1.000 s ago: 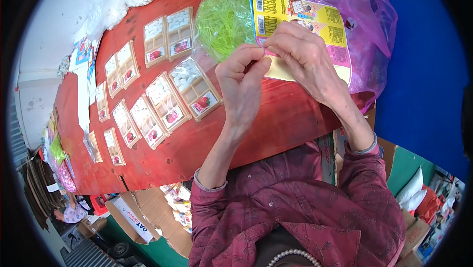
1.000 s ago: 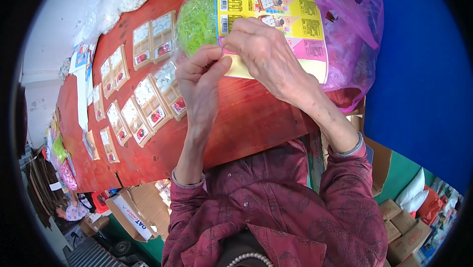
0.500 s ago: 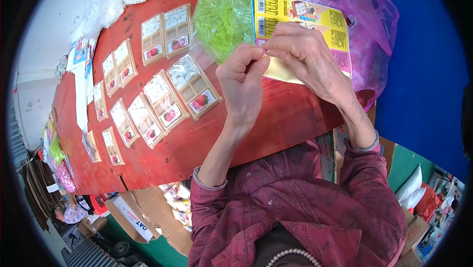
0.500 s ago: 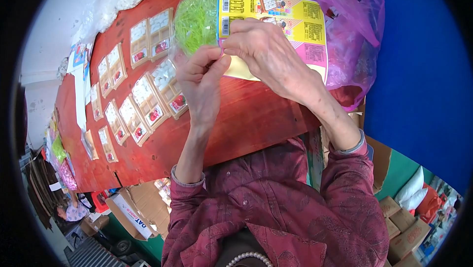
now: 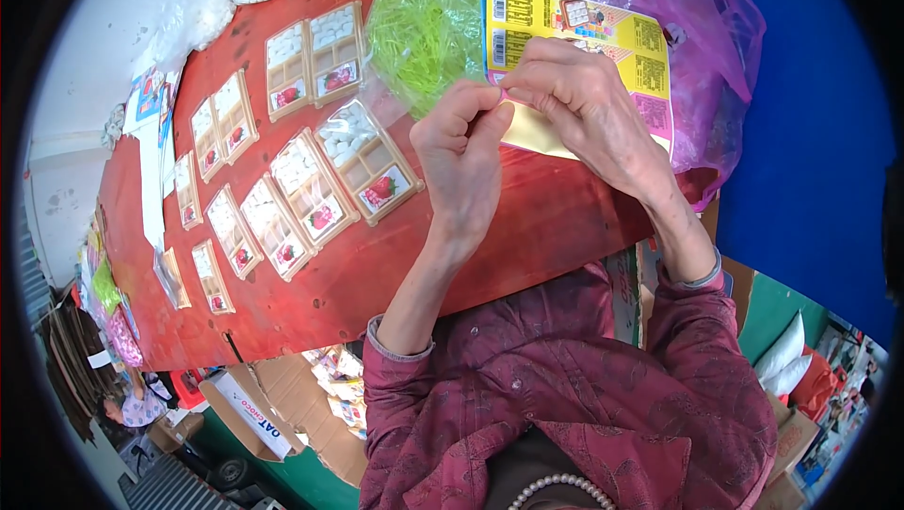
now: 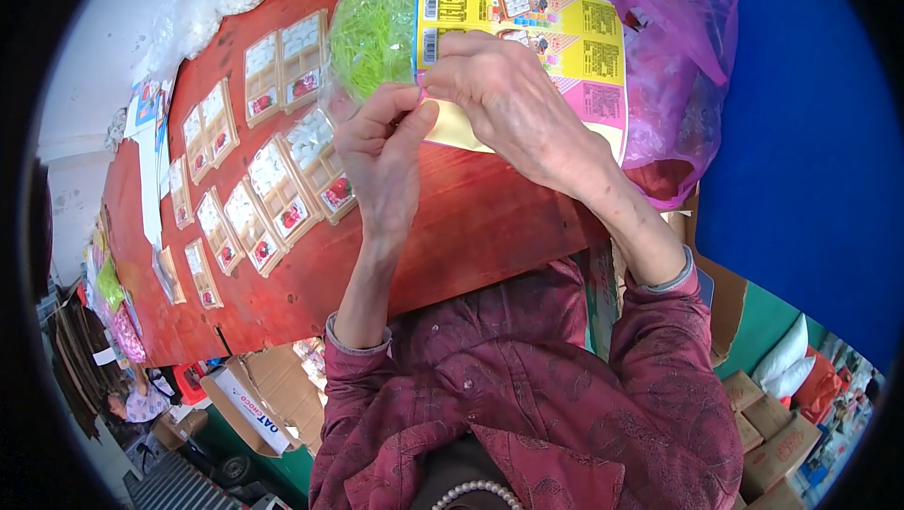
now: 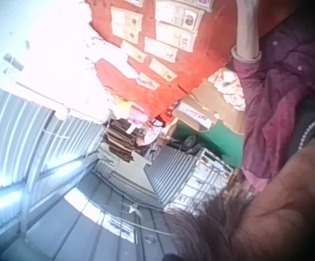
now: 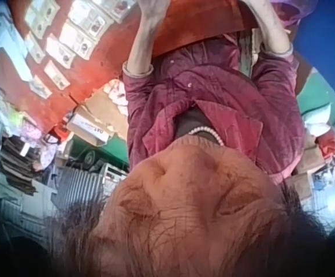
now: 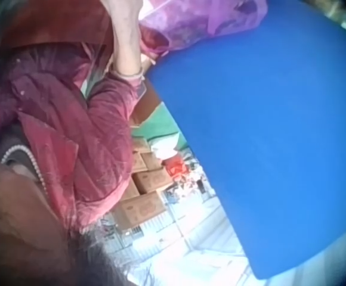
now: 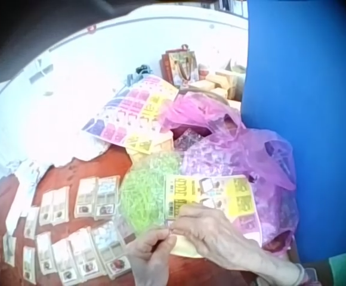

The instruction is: Packaging small white blocks into plastic containers and applying labels.

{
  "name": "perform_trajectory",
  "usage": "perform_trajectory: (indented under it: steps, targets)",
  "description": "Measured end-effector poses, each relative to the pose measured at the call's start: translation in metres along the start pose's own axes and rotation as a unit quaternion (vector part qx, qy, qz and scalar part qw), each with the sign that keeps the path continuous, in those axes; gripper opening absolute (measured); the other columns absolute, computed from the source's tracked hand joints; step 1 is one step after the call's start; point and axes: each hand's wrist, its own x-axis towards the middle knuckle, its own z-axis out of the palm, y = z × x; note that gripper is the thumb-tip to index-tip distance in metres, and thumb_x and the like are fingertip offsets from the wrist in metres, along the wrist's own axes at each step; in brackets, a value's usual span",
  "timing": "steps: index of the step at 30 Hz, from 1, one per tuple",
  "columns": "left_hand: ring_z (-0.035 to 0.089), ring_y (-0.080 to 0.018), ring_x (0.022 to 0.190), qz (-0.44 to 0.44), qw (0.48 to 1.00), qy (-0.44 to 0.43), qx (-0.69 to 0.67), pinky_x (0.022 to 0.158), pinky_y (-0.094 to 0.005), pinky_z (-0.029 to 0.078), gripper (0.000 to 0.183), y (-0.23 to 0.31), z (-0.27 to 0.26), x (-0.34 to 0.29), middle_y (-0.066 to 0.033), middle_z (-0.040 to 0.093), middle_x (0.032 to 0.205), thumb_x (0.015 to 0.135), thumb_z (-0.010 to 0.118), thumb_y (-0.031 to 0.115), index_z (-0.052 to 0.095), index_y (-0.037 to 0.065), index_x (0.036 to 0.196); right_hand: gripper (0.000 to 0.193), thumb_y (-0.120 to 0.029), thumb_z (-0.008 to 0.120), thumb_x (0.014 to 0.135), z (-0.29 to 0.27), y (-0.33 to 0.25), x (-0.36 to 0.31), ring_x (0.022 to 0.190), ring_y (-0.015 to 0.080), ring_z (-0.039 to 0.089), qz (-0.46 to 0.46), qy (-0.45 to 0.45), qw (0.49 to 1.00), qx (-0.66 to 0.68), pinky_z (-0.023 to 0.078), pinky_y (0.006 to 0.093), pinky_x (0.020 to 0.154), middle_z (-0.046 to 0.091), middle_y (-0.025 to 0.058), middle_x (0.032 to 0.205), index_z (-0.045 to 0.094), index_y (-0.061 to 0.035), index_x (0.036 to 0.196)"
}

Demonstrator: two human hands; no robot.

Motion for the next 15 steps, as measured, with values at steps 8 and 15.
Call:
perform_trajectory:
  steps: [8, 15]
  targets:
    - [0.046, -0.0057, 0.067, -0.034, 0.999, 0.006, -0.001, 0.057, -0.0196, 0.036, 0.005, 0.0001, 0.0012, 0.0004, -0.0009, 0.053, 0.073, 0.076, 0.056, -0.011, 0.057, -0.006, 0.078, 0.01, 0.001, 0.057, 0.076, 0.0074, -0.0028, -0.0022, 0.071, 0.0306, 0.052, -0.002, 0.039, 0.998, -0.049, 0.041, 0.0374, 0.06, 0.051, 0.0144, 0.073, 0.057, 0.0046, 0.086]
    - [0.048, -0.0046, 0.07, -0.032, 0.999, -0.003, -0.01, 0.061, -0.0184, 0.037, 0.007, 0.0009, -0.0021, 0.0003, 0.0003, 0.055, 0.078, 0.078, 0.057, -0.009, 0.061, -0.005, 0.083, 0.009, -0.002, 0.058, 0.078, 0.0019, 0.0019, -0.0029, 0.069, 0.0286, 0.053, 0.03, 0.02, 0.999, 0.027, 0.041, 0.0359, 0.061, 0.052, 0.0135, 0.073, 0.058, 0.0041, 0.084]
